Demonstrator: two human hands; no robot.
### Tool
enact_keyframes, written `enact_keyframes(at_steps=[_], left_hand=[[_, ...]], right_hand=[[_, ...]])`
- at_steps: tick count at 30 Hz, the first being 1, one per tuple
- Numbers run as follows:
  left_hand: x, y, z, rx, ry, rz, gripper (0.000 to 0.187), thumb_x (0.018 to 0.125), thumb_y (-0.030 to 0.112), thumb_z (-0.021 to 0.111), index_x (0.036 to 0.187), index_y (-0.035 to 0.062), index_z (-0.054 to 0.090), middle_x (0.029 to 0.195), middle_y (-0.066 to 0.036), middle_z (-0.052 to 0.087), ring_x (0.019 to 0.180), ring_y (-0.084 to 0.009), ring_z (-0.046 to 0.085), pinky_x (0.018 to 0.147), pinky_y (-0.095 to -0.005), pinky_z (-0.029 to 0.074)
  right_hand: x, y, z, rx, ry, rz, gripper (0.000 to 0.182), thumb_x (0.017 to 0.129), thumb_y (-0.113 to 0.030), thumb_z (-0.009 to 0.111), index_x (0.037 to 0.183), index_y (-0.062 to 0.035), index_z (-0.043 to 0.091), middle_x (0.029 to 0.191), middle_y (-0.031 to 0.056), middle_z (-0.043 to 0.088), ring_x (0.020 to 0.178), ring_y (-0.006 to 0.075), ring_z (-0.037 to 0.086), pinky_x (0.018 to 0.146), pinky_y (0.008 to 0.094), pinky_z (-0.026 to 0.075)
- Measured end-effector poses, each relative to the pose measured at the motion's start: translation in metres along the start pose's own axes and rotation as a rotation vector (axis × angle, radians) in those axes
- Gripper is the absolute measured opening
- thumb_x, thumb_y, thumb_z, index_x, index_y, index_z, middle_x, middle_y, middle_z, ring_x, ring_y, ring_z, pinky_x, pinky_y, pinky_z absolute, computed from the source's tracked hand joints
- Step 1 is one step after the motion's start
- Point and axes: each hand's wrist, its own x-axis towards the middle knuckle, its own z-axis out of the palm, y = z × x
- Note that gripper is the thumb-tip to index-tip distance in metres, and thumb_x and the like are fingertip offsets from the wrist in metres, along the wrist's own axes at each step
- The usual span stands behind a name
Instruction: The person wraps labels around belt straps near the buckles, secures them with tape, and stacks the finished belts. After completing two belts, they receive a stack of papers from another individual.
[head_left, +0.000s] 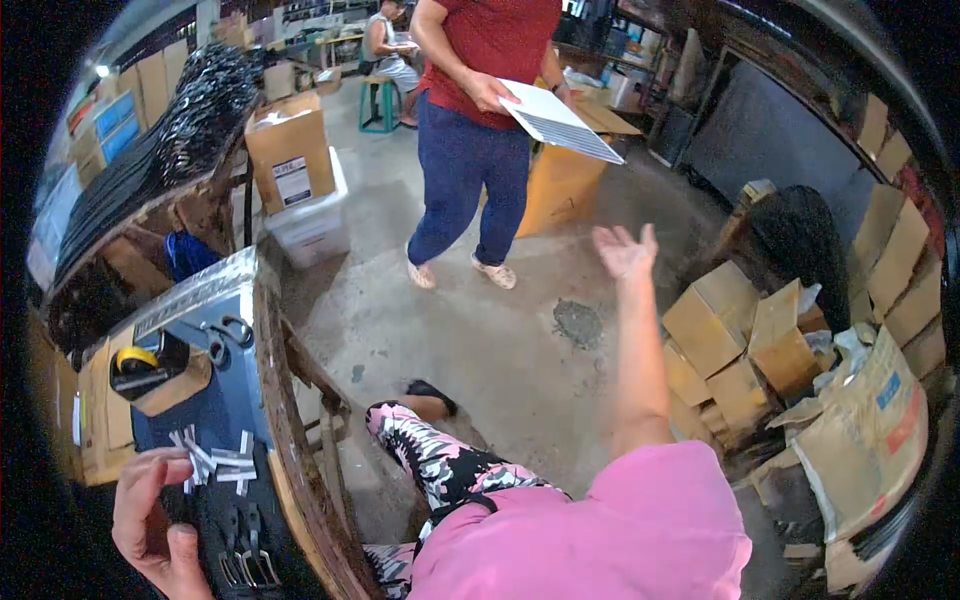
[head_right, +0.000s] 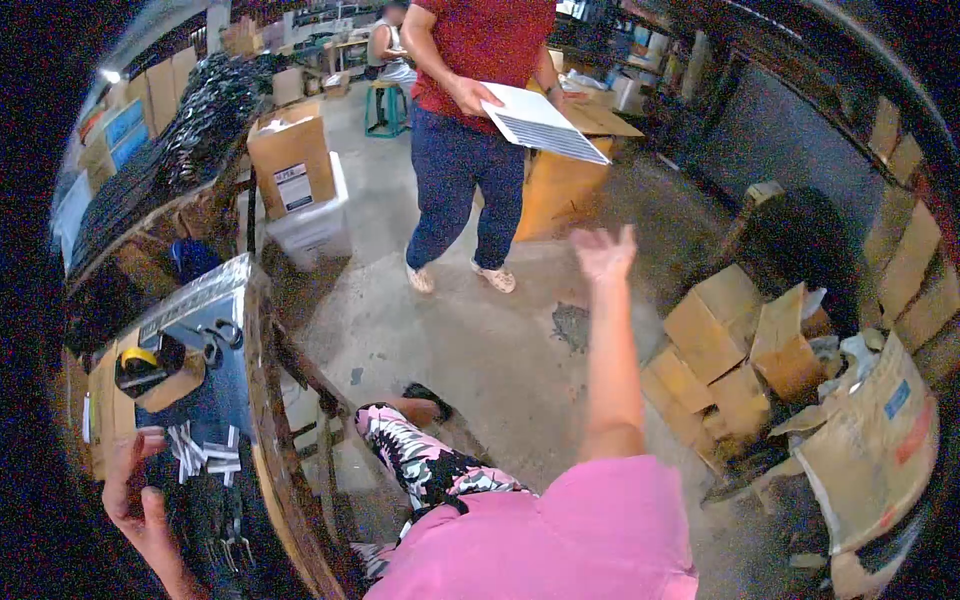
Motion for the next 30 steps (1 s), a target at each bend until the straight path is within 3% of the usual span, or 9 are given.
enact_keyframes(at_steps=[3,5,9,10,14,20,22,25,30], left_hand=[[0.026,0.01,0.007,0.073,0.062,-0.04,0.042,0.086,0.025,0.051,0.114,-0.0058,0.053,0.102,-0.014,0.06,0.099,-0.0212,0.054,0.092,-0.0346,0.037],[0.046,0.004,0.025,0.053,0.133,-0.197,0.032,0.081,0.013,0.054,0.106,-0.0077,0.057,0.088,-0.013,0.062,0.085,-0.0172,0.057,0.082,-0.0284,0.042],[0.016,-0.058,0.077,0.088,-0.39,-0.3,0.022,0.077,0.012,0.06,0.096,0.0001,0.064,0.083,-0.013,0.063,0.074,-0.0205,0.06,0.068,-0.0309,0.048],[-0.016,-0.072,0.095,0.181,-0.465,-0.315,0.019,0.078,0.012,0.061,0.092,0.0005,0.063,0.083,-0.016,0.062,0.075,-0.0251,0.061,0.069,-0.033,0.048],[-0.081,-0.05,0.099,0.073,-0.337,-0.29,0.016,0.077,0.009,0.061,0.092,0.0013,0.061,0.073,-0.013,0.054,0.07,-0.0312,0.056,0.064,-0.0399,0.045],[-0.081,-0.117,-0.01,0.721,-0.176,-0.352,0.021,0.077,0.003,0.056,0.096,0.0027,0.063,0.073,-0.016,0.051,0.074,-0.0323,0.053,0.065,-0.0388,0.044],[-0.07,-0.141,-0.03,0.799,-0.092,-0.295,0.023,0.078,0.007,0.058,0.1,0.003,0.063,0.077,-0.015,0.056,0.074,-0.0275,0.057,0.066,-0.035,0.045],[-0.043,-0.16,-0.041,0.561,0.067,-0.679,0.046,0.074,0.028,0.07,0.107,-0.0021,0.059,0.093,-0.017,0.063,0.079,-0.0157,0.061,0.073,-0.0268,0.047],[-0.006,-0.199,-0.028,0.813,-0.245,-1.05,0.099,0.064,0.075,0.053,0.115,-0.0102,0.045,0.117,-0.029,0.05,0.11,-0.037,0.05,0.092,-0.0408,0.039]], right_hand=[[0.027,-0.075,-0.032,-0.101,0.162,-0.12,0.078,0.083,-0.038,0.055,0.135,0.0044,0.014,0.132,0.0263,0.026,0.113,0.0393,0.037,0.098,0.049,0.033],[0.041,-0.107,-0.068,-0.275,-0.214,-0.11,0.042,0.082,-0.023,0.056,0.111,0.0064,0.048,0.108,0.0249,0.054,0.098,0.0358,0.052,0.093,0.0472,0.038],[-0.044,-0.021,-0.04,-0.827,-0.244,0.0,0.038,0.088,-0.023,0.049,0.116,0.0026,0.048,0.112,0.0148,0.054,0.103,0.0223,0.051,0.086,0.0314,0.04],[-0.029,0.0,-0.077,-0.852,-0.29,0.251,0.033,0.088,-0.024,0.05,0.11,0.0003,0.053,0.092,0.008,0.058,0.086,0.0147,0.054,0.078,0.0271,0.041],[-0.106,0.152,-0.136,-1.602,-0.482,0.441,0.03,0.083,-0.022,0.056,0.103,0.0005,0.06,0.067,0.004,0.058,0.054,0.0101,0.05,0.047,0.0235,0.038],[-0.242,0.272,-0.032,-1.285,-1.028,0.706,0.017,0.083,-0.014,0.058,0.089,0.0013,0.063,0.066,-0.0015,0.055,0.056,0.0054,0.047,0.049,0.0186,0.035],[-0.255,0.276,-0.009,-1.285,-1.167,0.678,0.017,0.085,-0.012,0.056,0.092,0.0015,0.063,0.072,0.0,0.059,0.06,0.0048,0.05,0.052,0.0168,0.037],[-0.269,0.261,0.015,-1.176,-1.22,0.634,0.014,0.083,-0.008,0.059,0.093,0.0008,0.063,0.07,-0.0005,0.059,0.063,0.0056,0.052,0.056,0.0184,0.041],[-0.318,0.238,0.123,-1.081,-1.608,-0.115,0.013,0.077,-0.002,0.063,0.09,-0.0005,0.065,0.075,0.0092,0.06,0.063,0.0148,0.057,0.06,0.0243,0.045]])
